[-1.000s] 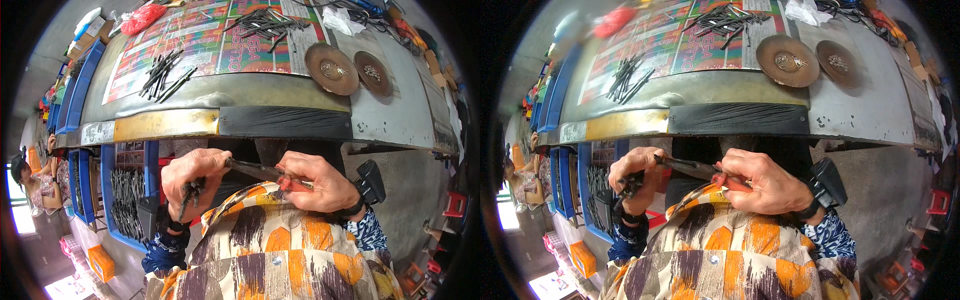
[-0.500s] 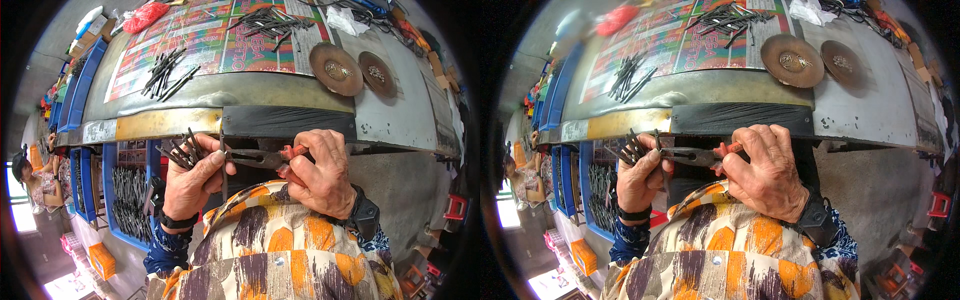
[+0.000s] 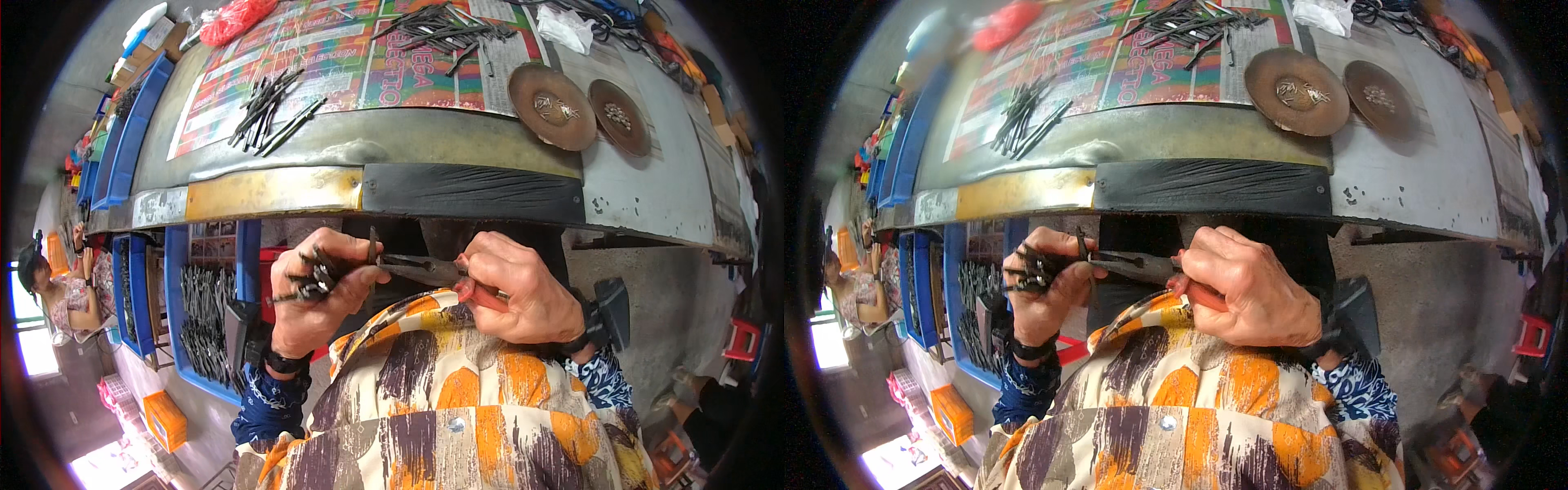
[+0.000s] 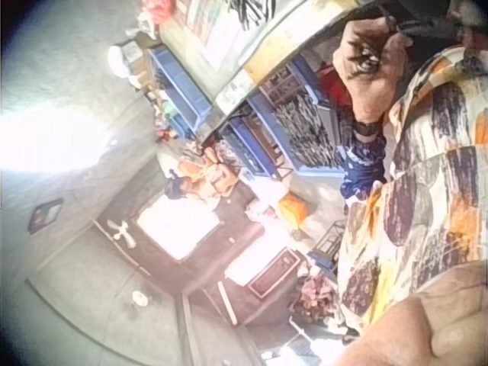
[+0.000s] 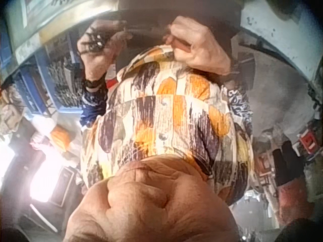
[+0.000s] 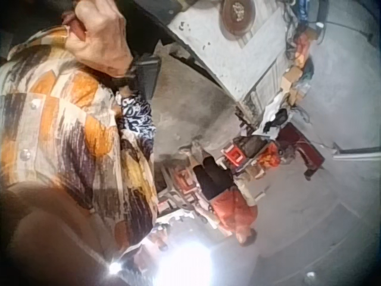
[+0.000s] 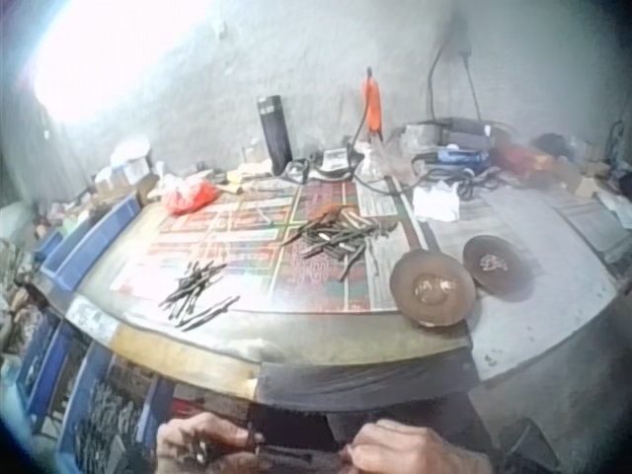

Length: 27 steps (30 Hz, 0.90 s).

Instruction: The person repeatedly picks up thin metal rods from a table, uses pliers to trim or bend the ends, and places the finished pieces into a blue bin. The process is continuous and repetitive throughout the clip.

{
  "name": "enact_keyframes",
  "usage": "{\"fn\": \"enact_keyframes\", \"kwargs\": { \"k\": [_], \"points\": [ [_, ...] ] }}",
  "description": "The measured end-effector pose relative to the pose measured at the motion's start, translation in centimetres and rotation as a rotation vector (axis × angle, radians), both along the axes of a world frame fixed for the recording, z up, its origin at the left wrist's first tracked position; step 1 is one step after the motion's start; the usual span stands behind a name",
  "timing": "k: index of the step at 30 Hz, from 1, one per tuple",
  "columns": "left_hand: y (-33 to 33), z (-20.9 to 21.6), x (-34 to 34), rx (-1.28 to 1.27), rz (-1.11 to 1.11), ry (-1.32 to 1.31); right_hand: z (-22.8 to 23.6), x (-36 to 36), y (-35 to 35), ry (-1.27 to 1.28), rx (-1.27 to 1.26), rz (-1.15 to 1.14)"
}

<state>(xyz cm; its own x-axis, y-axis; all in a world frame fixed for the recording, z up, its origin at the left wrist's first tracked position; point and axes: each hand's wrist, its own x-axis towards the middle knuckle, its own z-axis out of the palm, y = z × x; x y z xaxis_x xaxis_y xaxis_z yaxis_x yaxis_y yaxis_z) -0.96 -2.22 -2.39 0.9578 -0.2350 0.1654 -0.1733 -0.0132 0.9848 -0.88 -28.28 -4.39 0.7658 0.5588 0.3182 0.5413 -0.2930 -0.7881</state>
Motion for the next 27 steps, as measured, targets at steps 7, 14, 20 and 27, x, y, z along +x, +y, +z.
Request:
{"fn": "enact_keyframes", "kwargs": {
  "k": [7, 14, 20, 27],
  "points": [
    [1.8, 1.6, 0.7, 0.478, -0.062, -0.422, 0.6, -0.2, 0.4, 0.087, 0.062, 0.029],
    [7.0, -0.5, 0.5, 0.843, 0.297, -0.428, 1.3, -0.5, 0.2, -0.031, -0.11, -0.116],
    [18.3, -4.8, -0.4, 1.075, 0.623, -0.187, 1.0, -0.5, 0.6, -0.102, -0.179, -0.135],
    [27.5, -9.4, -2.3, 1.259, 0.913, -0.104, 1.4, -0.1, 1.5, -0.119, -0.219, -0.102]
  ]
}}
